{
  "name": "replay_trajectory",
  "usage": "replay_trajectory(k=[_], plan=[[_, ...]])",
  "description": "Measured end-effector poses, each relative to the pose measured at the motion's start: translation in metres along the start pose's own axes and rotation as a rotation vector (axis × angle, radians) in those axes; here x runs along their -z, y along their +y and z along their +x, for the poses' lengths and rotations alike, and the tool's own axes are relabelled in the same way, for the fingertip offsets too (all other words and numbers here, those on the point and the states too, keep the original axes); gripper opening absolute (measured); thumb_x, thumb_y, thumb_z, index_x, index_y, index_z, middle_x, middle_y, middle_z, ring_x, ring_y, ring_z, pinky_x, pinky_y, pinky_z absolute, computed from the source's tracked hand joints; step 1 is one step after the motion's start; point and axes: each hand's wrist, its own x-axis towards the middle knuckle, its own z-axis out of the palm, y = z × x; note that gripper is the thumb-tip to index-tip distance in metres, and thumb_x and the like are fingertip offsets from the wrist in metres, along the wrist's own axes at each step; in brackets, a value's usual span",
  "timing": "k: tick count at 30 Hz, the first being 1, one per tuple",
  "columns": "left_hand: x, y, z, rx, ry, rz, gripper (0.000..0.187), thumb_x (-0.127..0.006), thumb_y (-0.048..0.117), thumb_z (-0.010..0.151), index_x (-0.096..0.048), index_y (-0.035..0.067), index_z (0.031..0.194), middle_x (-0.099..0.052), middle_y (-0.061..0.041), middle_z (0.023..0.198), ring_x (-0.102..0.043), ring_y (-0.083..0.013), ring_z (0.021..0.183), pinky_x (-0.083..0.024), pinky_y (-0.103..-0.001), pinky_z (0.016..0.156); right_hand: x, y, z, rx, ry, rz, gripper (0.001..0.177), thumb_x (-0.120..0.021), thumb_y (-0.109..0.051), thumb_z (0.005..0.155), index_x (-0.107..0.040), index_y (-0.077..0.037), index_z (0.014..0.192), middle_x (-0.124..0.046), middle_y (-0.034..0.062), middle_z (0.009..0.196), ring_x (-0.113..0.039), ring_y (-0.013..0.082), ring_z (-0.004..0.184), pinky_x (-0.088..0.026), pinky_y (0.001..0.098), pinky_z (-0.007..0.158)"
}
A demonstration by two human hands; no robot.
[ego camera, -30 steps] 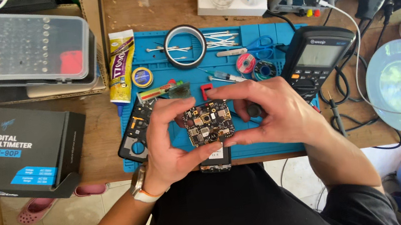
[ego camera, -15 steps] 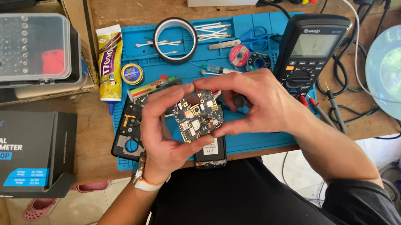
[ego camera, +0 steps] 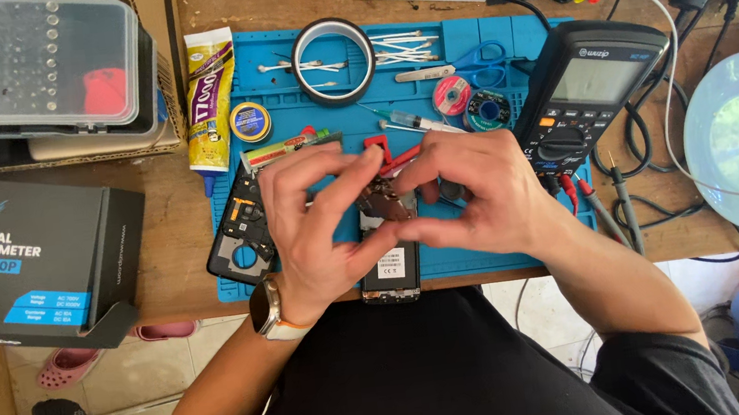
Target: The person uses a red-handled screwdriver to unscrew and remove a small circuit board from a disassembled smartphone. They then use a syringe to apply a liquid to the board's surface.
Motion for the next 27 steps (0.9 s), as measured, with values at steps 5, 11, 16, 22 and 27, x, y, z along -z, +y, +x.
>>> replay_trajectory(k=[5, 11, 16, 22, 27], plan=[[-0.002, -0.006, -0.008, -0.008, -0.009, -0.034, 0.048, -0.071, 0.040, 0.091, -0.055, 0.009, 0.124, -0.055, -0.010, 0.115, -0.062, -0.0312, 0.108, -0.049, -0.045, 0.097, -0.002, 0.004, -0.003, -0.132, -0.030, 0.088, 0.016, -0.065, -0.022, 0.089, -0.057, -0.009, 0.084, -0.053, 0.0011, 0.069, -0.046, 0.0146, 0.056, -0.037, 0.0272, 0.055], [0.000, -0.007, -0.013, 0.079, -0.013, -0.215, 0.069, -0.083, 0.036, 0.083, -0.043, 0.009, 0.132, -0.060, -0.011, 0.121, -0.060, -0.0273, 0.112, -0.049, -0.041, 0.101, -0.002, 0.009, -0.005, -0.337, -0.044, 0.363, 0.019, -0.060, -0.021, 0.093, -0.054, -0.010, 0.079, -0.048, -0.0028, 0.069, -0.035, 0.0083, 0.058, -0.030, 0.0232, 0.053], [0.006, -0.003, -0.008, 0.193, -0.106, -0.345, 0.069, -0.080, 0.039, 0.080, -0.046, 0.008, 0.131, -0.061, -0.013, 0.121, -0.061, -0.0264, 0.115, -0.048, -0.039, 0.105, 0.000, 0.011, -0.005, -0.363, -0.065, 0.538, 0.019, -0.059, -0.021, 0.094, -0.055, -0.009, 0.080, -0.048, -0.0015, 0.072, -0.038, 0.0089, 0.064, -0.032, 0.0229, 0.058], [0.007, -0.002, -0.005, 0.191, -0.118, -0.394, 0.061, -0.074, 0.044, 0.081, -0.050, 0.008, 0.125, -0.060, -0.012, 0.120, -0.061, -0.0266, 0.114, -0.051, -0.039, 0.102, 0.000, 0.010, -0.004, -0.320, -0.117, 0.486, 0.019, -0.057, -0.023, 0.095, -0.055, -0.010, 0.081, -0.049, -0.0018, 0.072, -0.039, 0.0098, 0.060, -0.033, 0.0241, 0.057], [0.000, -0.010, -0.003, 0.250, -0.053, -0.701, 0.068, -0.086, 0.031, 0.071, -0.054, -0.002, 0.122, -0.061, -0.017, 0.115, -0.062, -0.0314, 0.107, -0.053, -0.045, 0.094, -0.005, 0.019, 0.000, -0.196, -0.030, 0.588, 0.016, -0.065, -0.010, 0.089, -0.061, -0.007, 0.074, -0.049, 0.0008, 0.052, -0.040, 0.0077, 0.050, -0.036, 0.0213, 0.049]])
